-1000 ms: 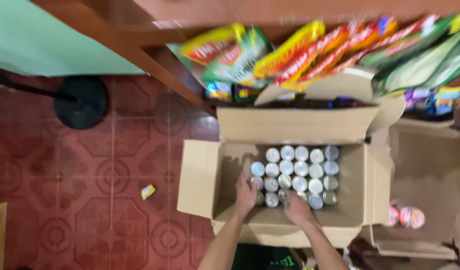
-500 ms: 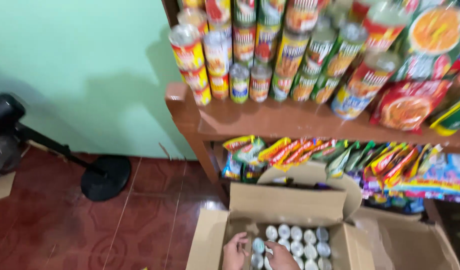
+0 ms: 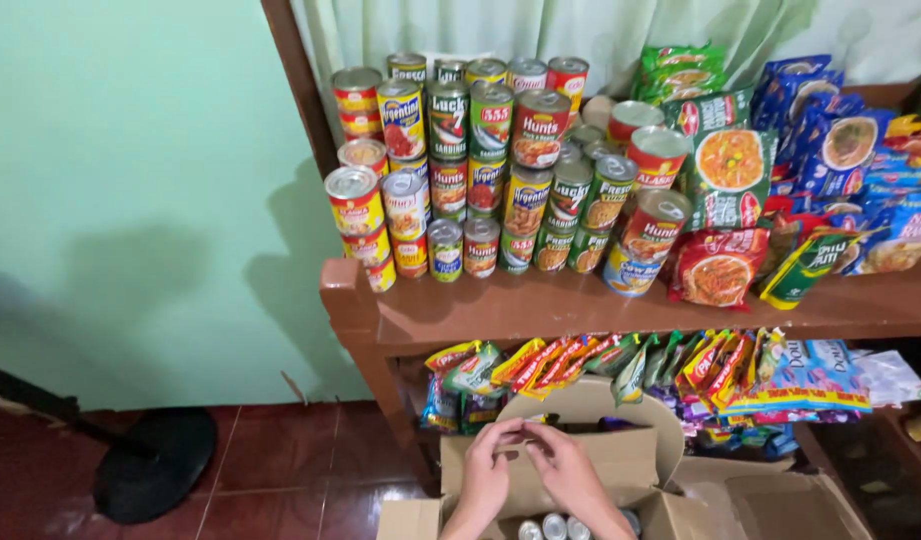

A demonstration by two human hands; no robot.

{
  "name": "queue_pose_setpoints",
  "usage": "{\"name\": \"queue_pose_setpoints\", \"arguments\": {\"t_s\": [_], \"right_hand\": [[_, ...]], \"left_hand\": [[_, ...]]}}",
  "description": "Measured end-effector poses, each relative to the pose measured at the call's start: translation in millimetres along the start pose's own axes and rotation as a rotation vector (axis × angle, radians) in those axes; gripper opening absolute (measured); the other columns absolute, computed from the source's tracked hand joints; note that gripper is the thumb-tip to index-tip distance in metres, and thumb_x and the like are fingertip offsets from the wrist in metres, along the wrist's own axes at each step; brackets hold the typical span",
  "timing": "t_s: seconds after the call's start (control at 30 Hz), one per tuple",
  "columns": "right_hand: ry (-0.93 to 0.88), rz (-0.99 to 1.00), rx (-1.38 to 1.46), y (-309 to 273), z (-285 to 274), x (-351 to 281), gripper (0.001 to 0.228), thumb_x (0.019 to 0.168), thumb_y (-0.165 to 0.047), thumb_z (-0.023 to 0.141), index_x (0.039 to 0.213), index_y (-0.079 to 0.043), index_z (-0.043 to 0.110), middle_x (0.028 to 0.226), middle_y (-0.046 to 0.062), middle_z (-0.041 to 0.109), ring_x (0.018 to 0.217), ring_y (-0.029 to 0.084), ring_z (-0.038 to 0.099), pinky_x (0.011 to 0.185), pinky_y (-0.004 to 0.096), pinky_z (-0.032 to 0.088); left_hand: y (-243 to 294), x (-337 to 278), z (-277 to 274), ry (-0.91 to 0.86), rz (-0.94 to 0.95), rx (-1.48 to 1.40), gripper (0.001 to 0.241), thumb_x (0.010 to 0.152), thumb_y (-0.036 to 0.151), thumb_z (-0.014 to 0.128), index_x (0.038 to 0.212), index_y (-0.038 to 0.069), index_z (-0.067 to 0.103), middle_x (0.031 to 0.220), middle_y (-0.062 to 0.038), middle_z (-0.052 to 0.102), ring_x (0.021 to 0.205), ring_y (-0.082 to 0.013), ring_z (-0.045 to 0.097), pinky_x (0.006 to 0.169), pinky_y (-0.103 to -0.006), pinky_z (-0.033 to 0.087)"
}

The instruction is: The person takes various cans from a wooden shelf and places them into a cardboard box on the floor, organizing them by hand.

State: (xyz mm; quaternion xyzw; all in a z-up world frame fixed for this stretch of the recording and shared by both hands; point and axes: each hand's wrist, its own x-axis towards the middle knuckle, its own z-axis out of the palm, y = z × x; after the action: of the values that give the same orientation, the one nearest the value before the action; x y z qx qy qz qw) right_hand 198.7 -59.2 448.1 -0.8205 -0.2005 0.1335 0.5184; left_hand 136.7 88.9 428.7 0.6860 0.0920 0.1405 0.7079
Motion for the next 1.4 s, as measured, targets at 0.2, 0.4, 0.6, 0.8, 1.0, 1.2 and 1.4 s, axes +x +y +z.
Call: {"name": "queue_pose_setpoints", "arguments": {"t_s": [0.2, 0.4, 0.6, 0.8, 1.0, 1.2, 1.4], "right_hand": [[0.243, -0.036, 0.032, -40.6, -66.2, 25.5, 0.031, 0.092, -0.012, 0.066, 0.121, -0.004, 0.072, 0.105, 0.01, 0.082, 0.094, 0.018, 0.078, 0.085, 0.032, 0.06], [0.27, -0.063, 0.12, -46.2, -142.0, 43.7, 0.029, 0.095, -0.012, 0.064, 0.122, -0.004, 0.071, 0.104, 0.007, 0.082, 0.092, 0.011, 0.076, 0.083, 0.029, 0.06], [0.177, -0.134, 0.112, -55.2, -187.2, 70.7, 0.029, 0.095, -0.014, 0.064, 0.122, -0.005, 0.071, 0.099, 0.008, 0.082, 0.082, 0.013, 0.075, 0.076, 0.03, 0.061], [0.221, -0.181, 0.078, -50.5, -217.2, 94.5, 0.027, 0.095, -0.012, 0.064, 0.12, -0.005, 0.072, 0.1, 0.007, 0.081, 0.083, 0.012, 0.076, 0.075, 0.029, 0.06], [0.289, -0.222, 0.052, -39.4, -240.7, 111.8, 0.026, 0.096, -0.014, 0.068, 0.12, -0.004, 0.072, 0.092, 0.009, 0.079, 0.081, 0.015, 0.074, 0.074, 0.031, 0.059], [0.433, -0.388, -0.001, -44.0, -257.9, 142.1, 0.043, 0.091, -0.014, 0.073, 0.129, 0.0, 0.062, 0.115, 0.015, 0.068, 0.099, 0.019, 0.07, 0.078, 0.031, 0.06], [0.396, -0.511, -0.119, -91.2, -272.9, 170.8, 0.084, 0.08, -0.023, 0.085, 0.145, 0.008, 0.041, 0.129, 0.024, 0.062, 0.115, 0.033, 0.065, 0.095, 0.044, 0.053]], "left_hand": [[86.8, 49.0, 32.0, -0.127, 0.216, 0.082, 0.057, 0.078, -0.023, 0.047, 0.121, 0.006, 0.069, 0.118, -0.009, 0.07, 0.11, -0.0198, 0.072, 0.087, -0.0297, 0.059], [124.0, 75.7, 75.1, -0.138, 0.395, 0.102, 0.047, 0.083, -0.021, 0.049, 0.119, 0.003, 0.068, 0.122, -0.009, 0.069, 0.111, -0.0211, 0.07, 0.088, -0.0297, 0.059], [146.1, 88.3, 95.4, 0.011, 0.429, 0.157, 0.044, 0.083, -0.02, 0.051, 0.117, 0.003, 0.068, 0.124, -0.008, 0.067, 0.113, -0.0198, 0.069, 0.086, -0.0288, 0.058], [140.9, 83.7, 108.0, 0.129, 0.398, 0.221, 0.047, 0.08, -0.02, 0.048, 0.115, 0.003, 0.068, 0.124, -0.007, 0.068, 0.112, -0.0191, 0.07, 0.083, -0.0279, 0.057], [139.9, 83.1, 137.6, 0.191, 0.425, 0.274, 0.044, 0.081, -0.019, 0.05, 0.115, 0.002, 0.068, 0.124, -0.008, 0.068, 0.112, -0.0205, 0.069, 0.084, -0.0289, 0.056], [152.4, 114.9, 170.6, 0.2, 0.461, 0.355, 0.052, 0.078, -0.016, 0.054, 0.125, 0.004, 0.063, 0.125, -0.012, 0.065, 0.112, -0.0241, 0.069, 0.093, -0.0347, 0.055], [150.4, 184.7, 190.5, 0.202, 0.486, 0.469, 0.072, 0.078, -0.015, 0.055, 0.146, 0.002, 0.045, 0.145, -0.022, 0.05, 0.133, -0.0359, 0.052, 0.11, -0.0413, 0.046]]}}
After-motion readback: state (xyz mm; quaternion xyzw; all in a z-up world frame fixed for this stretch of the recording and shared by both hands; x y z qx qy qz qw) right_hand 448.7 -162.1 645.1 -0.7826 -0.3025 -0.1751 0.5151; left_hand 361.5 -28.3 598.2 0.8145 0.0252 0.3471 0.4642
